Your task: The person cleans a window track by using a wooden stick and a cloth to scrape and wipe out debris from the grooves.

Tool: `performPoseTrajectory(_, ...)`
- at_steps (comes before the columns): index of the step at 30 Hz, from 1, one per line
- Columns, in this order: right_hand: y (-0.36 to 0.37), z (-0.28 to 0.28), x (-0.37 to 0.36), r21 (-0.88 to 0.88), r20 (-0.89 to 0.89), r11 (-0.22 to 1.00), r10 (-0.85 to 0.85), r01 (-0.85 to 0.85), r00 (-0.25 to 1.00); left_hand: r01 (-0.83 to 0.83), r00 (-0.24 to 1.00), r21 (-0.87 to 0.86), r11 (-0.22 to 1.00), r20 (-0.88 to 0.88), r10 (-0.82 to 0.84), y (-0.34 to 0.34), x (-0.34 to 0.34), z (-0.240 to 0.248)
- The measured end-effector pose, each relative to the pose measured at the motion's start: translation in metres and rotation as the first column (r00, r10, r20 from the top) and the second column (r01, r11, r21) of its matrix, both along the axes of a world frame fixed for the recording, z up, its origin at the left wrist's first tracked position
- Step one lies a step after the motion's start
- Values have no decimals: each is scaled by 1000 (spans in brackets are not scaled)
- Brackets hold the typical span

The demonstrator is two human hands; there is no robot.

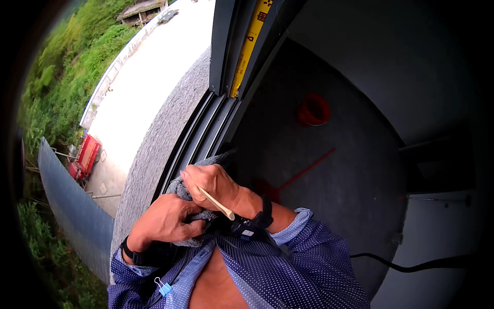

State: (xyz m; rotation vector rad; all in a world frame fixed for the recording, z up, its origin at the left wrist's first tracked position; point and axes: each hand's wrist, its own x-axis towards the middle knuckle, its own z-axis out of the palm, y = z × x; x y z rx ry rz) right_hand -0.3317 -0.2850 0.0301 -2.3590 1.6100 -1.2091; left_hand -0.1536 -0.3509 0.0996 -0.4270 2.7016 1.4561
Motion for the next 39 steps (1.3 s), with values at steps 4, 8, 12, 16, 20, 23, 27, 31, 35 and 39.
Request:
performPoseTrajectory(4, 20, -2, 23, 276, 569, 927, 54, -253, 820, 55, 992, 83, 995, 108, -64, 7, 15, 17)
performPoseTrajectory(8, 24, 10, 15, 581, 814, 641, -449, -501, 369, 0, 997, 140, 990, 74, -11, 8, 25, 22)
performPoseTrajectory(12, 29, 4, -10, 385, 906, 857, -421, -344, -35, -211, 977, 388, 897, 75, 197, 1, 40, 27)
performPoseTrajectory(16, 53, -4, -65, 327, 893, 938, -345, 111, 287, -407, 791, 748, 524, 2, 611, 6, 66, 30)
performPoseTrajectory(20, 70, -39, -76, 529, 594, 827, -521, 190, 613, -424, 568, 826, 371, -77, 820, 10, 71, 28)
performPoseTrajectory(23, 73, -63, -43, 450, 385, 880, -343, 150, 857, -380, 528, 836, 395, -154, 835, 6, 74, 23)
performPoseTrajectory(27, 68, -91, -22, 566, 319, 821, -302, 75, 898, -315, 550, 821, 477, -251, 796, 11, 74, 28)
performPoseTrajectory(31, 68, -99, -26, 530, 314, 840, -317, 112, 895, -189, 603, 791, 582, -374, 705, 13, 80, 36)
performPoseTrajectory(35, 66, -77, -55, 408, 439, 853, -496, 325, 749, 8, 680, 736, 676, -500, 537, 7, 97, 33)
performPoseTrajectory(39, 38, -14, -81, 122, 635, 861, -450, 493, 628, 129, 707, 692, 711, -567, 423, 6, 108, 27)
